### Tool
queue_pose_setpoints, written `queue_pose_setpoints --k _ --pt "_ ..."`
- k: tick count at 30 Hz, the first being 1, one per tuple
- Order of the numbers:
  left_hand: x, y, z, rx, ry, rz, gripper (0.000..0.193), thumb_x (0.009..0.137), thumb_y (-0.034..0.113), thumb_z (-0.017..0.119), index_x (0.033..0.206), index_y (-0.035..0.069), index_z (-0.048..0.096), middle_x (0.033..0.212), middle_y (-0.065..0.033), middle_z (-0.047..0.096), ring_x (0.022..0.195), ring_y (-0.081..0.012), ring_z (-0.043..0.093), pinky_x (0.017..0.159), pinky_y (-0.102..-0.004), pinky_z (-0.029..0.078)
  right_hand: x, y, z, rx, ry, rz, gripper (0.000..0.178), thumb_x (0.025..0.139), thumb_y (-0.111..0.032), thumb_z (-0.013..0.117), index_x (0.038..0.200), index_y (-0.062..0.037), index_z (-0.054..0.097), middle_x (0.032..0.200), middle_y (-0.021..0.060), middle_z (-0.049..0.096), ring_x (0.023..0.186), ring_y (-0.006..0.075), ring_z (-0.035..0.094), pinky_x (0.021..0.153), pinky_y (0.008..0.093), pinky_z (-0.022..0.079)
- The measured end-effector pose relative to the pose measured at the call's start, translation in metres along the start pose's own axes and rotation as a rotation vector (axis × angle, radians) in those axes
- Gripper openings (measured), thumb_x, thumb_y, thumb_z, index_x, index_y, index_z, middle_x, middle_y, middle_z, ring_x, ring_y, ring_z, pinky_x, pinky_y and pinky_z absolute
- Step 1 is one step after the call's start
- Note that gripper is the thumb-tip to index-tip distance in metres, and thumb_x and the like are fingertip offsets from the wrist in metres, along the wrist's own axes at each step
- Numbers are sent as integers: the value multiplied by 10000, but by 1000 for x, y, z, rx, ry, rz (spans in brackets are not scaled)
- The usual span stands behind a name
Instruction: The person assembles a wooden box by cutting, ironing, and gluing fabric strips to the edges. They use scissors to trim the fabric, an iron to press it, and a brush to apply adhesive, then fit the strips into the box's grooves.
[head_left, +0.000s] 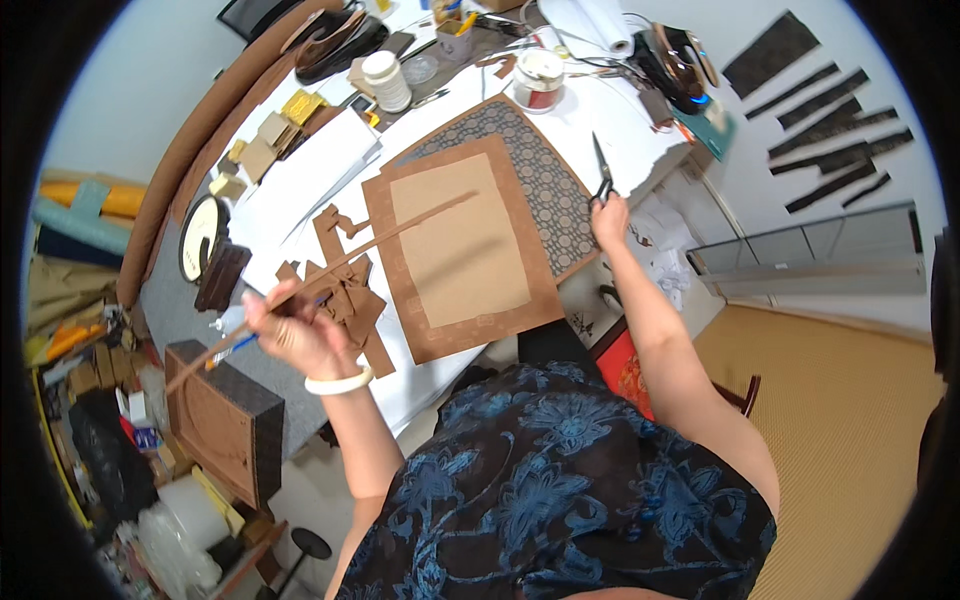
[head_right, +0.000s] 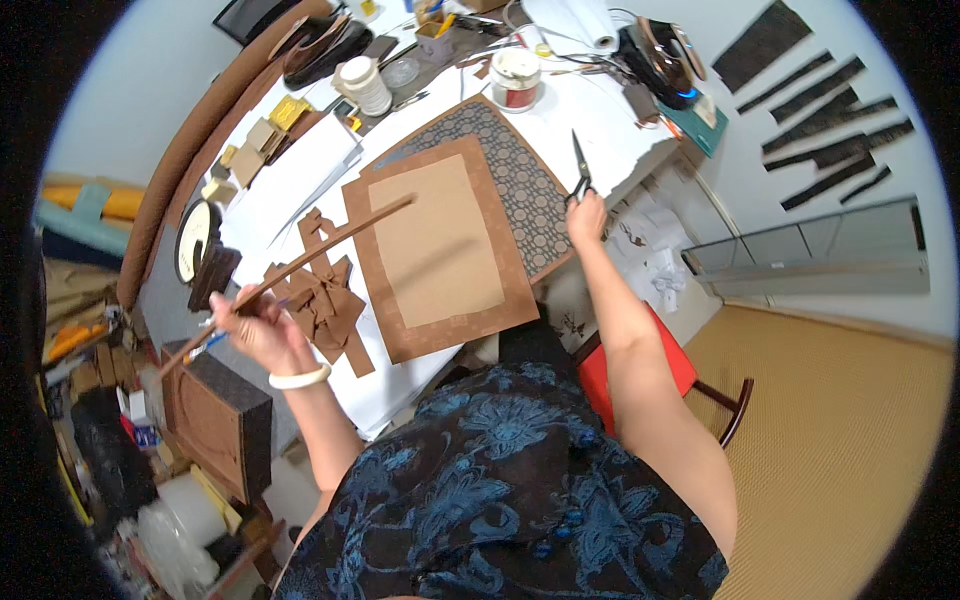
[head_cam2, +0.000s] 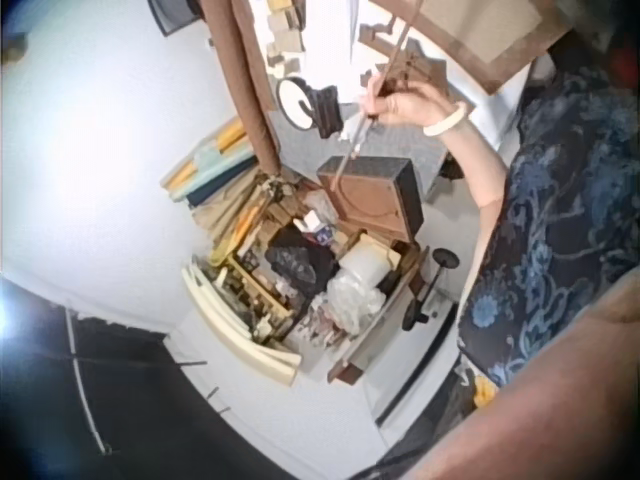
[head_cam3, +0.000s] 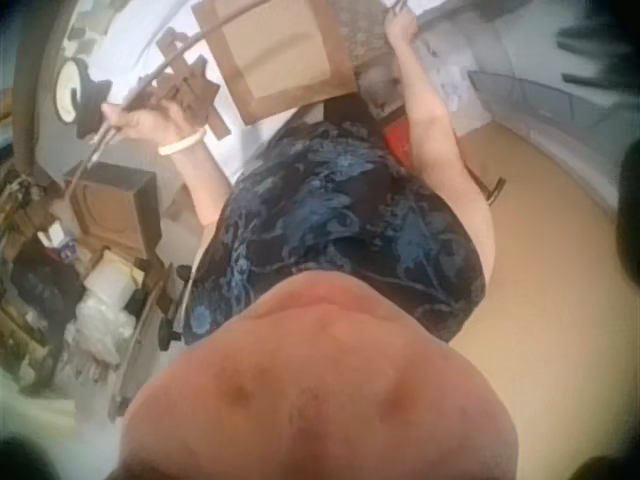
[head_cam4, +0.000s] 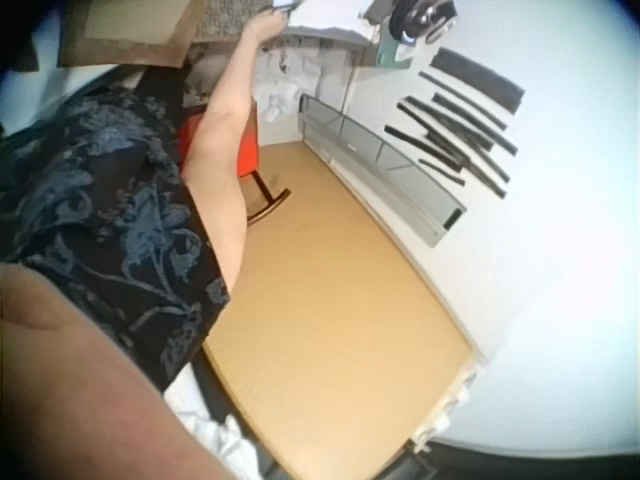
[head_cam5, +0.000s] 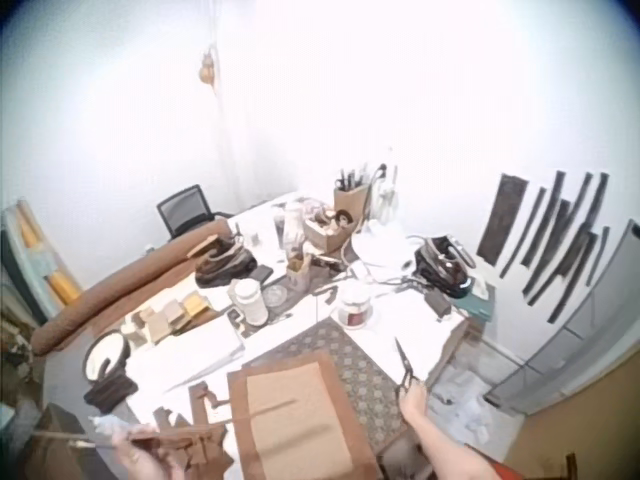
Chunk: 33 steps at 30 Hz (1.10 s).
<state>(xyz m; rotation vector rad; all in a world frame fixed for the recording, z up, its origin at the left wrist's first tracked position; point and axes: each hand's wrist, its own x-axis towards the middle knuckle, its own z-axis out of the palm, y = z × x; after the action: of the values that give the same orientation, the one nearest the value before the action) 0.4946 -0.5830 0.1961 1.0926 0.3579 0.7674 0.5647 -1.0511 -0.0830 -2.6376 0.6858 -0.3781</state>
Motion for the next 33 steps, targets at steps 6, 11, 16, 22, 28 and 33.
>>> queue_pose_setpoints --k 6,11,16,22,28,33 --pt "-22 -50 100 -68 51 -79 324 1001 371 596 825 116 503 681 -54 645 494 -66 418 459 -208 296 123 17 -1 -185 -360 -263 307 836 -248 732 1016 0 705 1008 234 664 984 409 643 876 475 522" --pt "-48 -99 179 -95 115 -82 295 966 374 644 836 145 511 697 -53 630 565 -83 500 479 -213 337 352 36 -90 -52 323 -664 350 815 -224 699 1098 -28 640 1175 206 603 1108 397 534 990 511 432" --pt "-76 -132 256 -224 125 -106 246 951 344 675 839 155 564 725 -50 639 677 -100 593 487 -220 364 568 153 -125 -384 188 -173 880 830 -667 643 1365 17 501 1348 290 533 1263 436 510 1049 523 419" --pt "-98 -123 278 -212 171 -56 258 946 358 676 820 155 579 742 -54 678 687 -108 625 493 -225 390 613 154 -88 -48 -281 -200 709 799 -662 709 1066 -5 685 981 224 716 958 363 696 837 438 521" --pt "-106 -104 300 -165 169 18 253 957 333 648 816 145 553 716 -41 674 580 -55 497 532 -193 369 545 84 -154 313 25 -453 505 846 -457 786 1092 -27 684 780 22 663 691 129 626 652 301 496" --pt "-102 -90 322 27 42 149 262 967 306 638 806 129 530 675 -26 649 532 -43 402 476 -195 320 434 -32 -311 790 -433 -703 312 884 -217 794 1122 -40 694 757 -51 627 633 42 551 560 183 435"
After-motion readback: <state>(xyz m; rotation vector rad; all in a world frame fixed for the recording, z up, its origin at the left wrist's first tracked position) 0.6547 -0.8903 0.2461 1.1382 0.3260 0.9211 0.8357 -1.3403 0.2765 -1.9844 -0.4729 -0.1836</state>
